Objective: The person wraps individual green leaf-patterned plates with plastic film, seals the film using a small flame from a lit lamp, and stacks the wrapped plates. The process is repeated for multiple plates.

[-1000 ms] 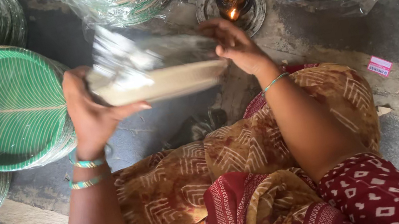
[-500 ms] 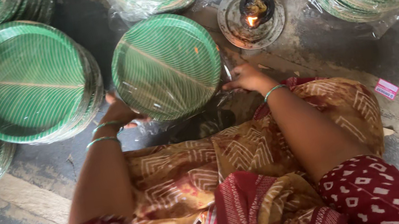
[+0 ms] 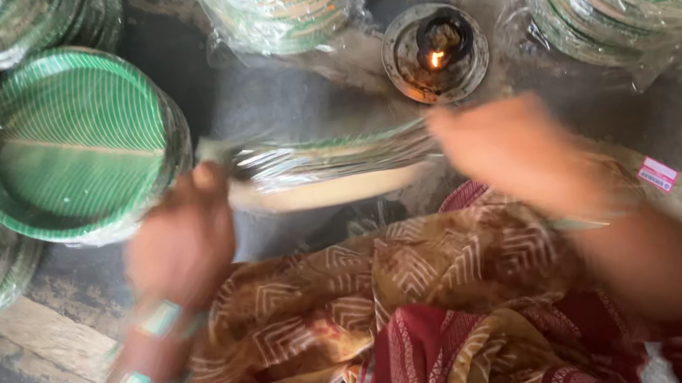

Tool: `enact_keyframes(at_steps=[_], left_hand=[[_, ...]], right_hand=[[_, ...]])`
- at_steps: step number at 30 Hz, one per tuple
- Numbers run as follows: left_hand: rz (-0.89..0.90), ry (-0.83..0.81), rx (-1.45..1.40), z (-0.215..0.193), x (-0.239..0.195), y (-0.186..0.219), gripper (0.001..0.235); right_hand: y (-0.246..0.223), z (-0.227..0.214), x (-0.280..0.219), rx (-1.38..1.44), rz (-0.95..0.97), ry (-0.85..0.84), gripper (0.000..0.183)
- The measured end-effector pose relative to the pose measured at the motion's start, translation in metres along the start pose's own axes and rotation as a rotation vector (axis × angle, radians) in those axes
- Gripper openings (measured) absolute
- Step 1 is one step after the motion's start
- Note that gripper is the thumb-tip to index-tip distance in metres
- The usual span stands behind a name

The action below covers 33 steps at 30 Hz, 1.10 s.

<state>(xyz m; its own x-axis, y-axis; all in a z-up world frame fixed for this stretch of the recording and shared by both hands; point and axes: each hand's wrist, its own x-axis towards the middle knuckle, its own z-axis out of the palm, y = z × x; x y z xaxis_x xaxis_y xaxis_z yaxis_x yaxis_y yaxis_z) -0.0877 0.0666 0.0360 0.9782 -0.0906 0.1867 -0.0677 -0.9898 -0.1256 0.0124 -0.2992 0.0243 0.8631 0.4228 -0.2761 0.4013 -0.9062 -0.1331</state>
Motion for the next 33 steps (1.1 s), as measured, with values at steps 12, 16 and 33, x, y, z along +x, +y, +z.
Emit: enact_keyframes(at_steps=[12,16,33], left_hand=[[0.021,0.446,-0.424,-0.002,0.053,-0.029,0.017],[-0.001,0.61,-0.507,0.011,0.038,-0.025,0.013],[-0.269,0.031,-0.786,0.305,0.151,0.024,0.019]], right_hand=[[0.019,0.016,0.061,1.05,-0.355,0.407,0.027],[0.036,0.033,0.039,1.193,-0.362,0.39,0.02],[0.103,0.23,0.172,1.823,0.178,0.449,0.019]])
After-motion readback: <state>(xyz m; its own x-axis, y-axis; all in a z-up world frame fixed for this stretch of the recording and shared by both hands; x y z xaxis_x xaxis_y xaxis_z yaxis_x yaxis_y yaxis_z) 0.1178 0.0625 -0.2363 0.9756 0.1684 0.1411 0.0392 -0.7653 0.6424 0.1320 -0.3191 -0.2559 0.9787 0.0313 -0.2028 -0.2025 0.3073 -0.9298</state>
